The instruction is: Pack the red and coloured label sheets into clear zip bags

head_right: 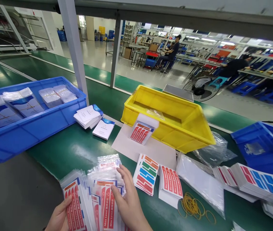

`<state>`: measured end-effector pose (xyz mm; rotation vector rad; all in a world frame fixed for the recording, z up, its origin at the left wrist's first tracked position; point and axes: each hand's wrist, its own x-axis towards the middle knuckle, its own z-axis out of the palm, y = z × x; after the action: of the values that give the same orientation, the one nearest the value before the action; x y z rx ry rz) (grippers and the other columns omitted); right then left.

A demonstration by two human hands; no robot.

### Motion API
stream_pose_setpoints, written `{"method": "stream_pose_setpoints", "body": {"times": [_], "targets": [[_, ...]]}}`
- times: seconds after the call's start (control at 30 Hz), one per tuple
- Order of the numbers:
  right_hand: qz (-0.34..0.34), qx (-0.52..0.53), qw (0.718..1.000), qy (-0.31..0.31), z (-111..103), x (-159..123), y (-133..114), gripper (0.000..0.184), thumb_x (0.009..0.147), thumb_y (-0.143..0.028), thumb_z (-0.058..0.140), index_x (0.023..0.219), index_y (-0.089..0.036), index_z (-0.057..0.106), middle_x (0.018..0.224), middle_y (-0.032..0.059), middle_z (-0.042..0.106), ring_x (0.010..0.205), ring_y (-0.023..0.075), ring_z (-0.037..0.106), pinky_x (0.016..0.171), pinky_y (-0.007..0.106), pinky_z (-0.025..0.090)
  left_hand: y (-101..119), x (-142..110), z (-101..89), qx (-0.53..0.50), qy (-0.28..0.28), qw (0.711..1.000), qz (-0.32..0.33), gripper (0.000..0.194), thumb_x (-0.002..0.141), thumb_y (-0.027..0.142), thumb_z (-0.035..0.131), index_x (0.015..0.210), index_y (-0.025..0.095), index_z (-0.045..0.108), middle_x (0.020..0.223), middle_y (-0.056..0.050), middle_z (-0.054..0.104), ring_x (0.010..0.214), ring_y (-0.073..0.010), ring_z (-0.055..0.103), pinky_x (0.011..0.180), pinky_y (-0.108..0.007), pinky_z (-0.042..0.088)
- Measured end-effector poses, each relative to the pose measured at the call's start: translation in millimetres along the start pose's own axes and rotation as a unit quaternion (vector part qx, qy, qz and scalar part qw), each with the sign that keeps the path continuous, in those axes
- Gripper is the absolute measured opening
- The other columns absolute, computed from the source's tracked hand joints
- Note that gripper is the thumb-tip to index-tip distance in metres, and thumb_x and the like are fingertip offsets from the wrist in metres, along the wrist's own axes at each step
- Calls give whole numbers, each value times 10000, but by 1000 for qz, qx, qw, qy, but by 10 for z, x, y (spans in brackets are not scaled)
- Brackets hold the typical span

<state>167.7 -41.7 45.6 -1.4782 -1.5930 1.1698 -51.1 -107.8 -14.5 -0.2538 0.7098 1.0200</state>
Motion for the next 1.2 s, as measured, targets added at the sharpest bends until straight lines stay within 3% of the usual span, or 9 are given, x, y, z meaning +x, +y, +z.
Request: {"method": "stream_pose_setpoints", "body": {"times": [0.07,0.23,0.43,0.6,0.77,0.87,0.93,1.07,1.2], "targets": [[-22,-9,999,-32,8,-27,-35,425,827,-406,513,1220,-245,506,1366,80,423,1252,257,380,1021,401,328,-15,-2,8,1,-5,1000,5,321,611,321,738,864,129,688,815,-103,747,907,-315,656,943,-457,393],[-5,6,958,-285,36,-85,-276,341,864,-417,448,1136,-274,597,1084,55,655,986,238,587,907,376,427,-19,-3,-9,-7,-14,1000,5,351,663,312,699,959,126,666,868,-123,739,993,-338,616,963,-484,369],[19,38,985,-170,-41,-16,-159,360,886,-416,401,1114,-203,581,1015,76,660,894,226,613,819,343,470,19,-6,-74,-6,-24,1000,12,301,664,322,704,897,132,691,865,-108,743,954,-319,637,952,-461,390],[-6,-27,999,-26,-61,-21,-16,446,835,-402,499,1250,-246,445,1361,75,413,1244,254,379,1013,386,326,-2,-12,3,-5,-27,999,18,242,708,278,667,891,122,694,897,-117,737,894,-301,661,920,-447,422],[7,64,970,-235,88,-96,-173,278,843,-406,490,1004,-208,601,937,35,642,889,214,594,784,298,469,-28,-15,83,14,-18,999,29,265,707,265,667,920,109,684,922,-142,729,931,-331,644,933,-475,406],[10,56,980,-189,119,-81,-188,303,845,-414,479,688,-173,573,610,-25,535,595,134,523,566,226,432,-26,-9,74,13,15,999,46,277,689,242,686,941,129,673,899,-124,737,956,-330,635,935,-479,408],[29,61,986,-155,70,-45,-135,286,848,-420,469,739,-176,571,569,-40,491,548,121,491,532,221,415,-21,-8,58,10,32,998,57,284,666,225,708,933,137,672,867,-108,744,940,-325,643,926,-478,420],[40,29,996,-68,-83,15,7,424,807,-396,540,1185,-214,481,960,50,613,886,205,584,793,329,466,-26,-19,61,29,45,995,85,285,632,203,737,903,147,668,846,-99,746,938,-335,641,895,-479,445],[-9,-19,999,-24,-80,-12,-20,516,791,-413,566,1262,-239,445,1391,87,364,1275,271,323,1019,413,309,-47,-26,131,54,55,993,85,258,633,181,737,874,131,661,850,-115,743,900,-338,655,870,-484,458]]}}
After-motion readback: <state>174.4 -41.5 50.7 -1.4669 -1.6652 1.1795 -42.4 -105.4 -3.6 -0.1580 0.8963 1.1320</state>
